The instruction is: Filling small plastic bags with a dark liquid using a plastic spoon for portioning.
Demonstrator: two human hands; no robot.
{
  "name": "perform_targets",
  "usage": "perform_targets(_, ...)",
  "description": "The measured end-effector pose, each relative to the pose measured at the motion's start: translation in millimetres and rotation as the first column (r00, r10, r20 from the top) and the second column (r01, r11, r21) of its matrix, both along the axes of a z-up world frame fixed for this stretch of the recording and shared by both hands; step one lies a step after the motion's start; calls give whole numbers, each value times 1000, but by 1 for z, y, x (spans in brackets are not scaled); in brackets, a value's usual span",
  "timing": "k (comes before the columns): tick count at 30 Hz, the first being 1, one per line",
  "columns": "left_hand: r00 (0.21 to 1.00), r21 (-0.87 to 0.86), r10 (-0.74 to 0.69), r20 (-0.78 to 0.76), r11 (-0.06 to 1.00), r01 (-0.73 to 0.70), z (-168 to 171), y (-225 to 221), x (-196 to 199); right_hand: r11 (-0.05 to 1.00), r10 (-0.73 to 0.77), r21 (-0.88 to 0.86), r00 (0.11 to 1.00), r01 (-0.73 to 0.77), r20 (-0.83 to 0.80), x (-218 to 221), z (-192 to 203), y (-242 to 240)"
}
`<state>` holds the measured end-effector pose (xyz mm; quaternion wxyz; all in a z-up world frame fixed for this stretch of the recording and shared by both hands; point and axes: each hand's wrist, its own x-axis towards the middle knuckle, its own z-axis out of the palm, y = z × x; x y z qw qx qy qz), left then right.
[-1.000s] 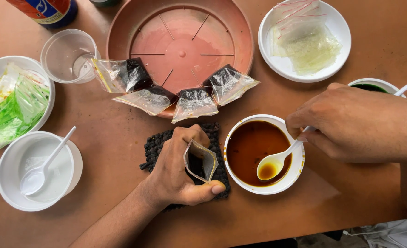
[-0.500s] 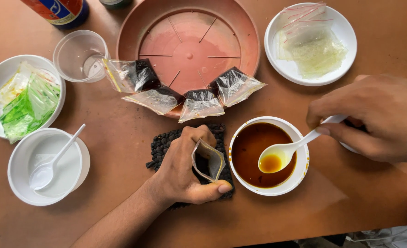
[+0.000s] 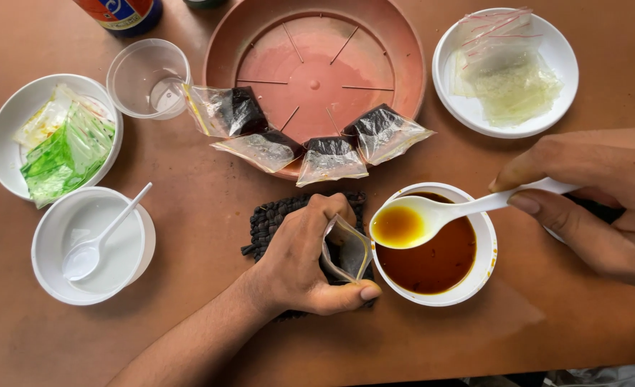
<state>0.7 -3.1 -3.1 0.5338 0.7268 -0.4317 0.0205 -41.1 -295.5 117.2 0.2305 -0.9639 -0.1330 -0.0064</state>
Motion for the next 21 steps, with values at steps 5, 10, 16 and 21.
perform_targets(5, 1000, 1, 18, 3, 1000, -18, -2, 0, -1, 998, 26, 52, 998, -29, 61, -7, -8, 10)
perform_targets(10, 1000, 29, 30, 6, 999, -30, -8, 3, -1, 995, 83, 32, 985, -89, 154, -11, -11, 21)
perform_targets(16, 999, 45, 26, -22, 999, -25, -3, 4, -1, 987, 159, -5, 971, -161, 177, -12, -14, 27)
perform_targets(21, 999, -9, 3, -35, 1000, -3, -1, 4, 1, 987, 158, -61, 977, -151, 144, -15, -24, 21)
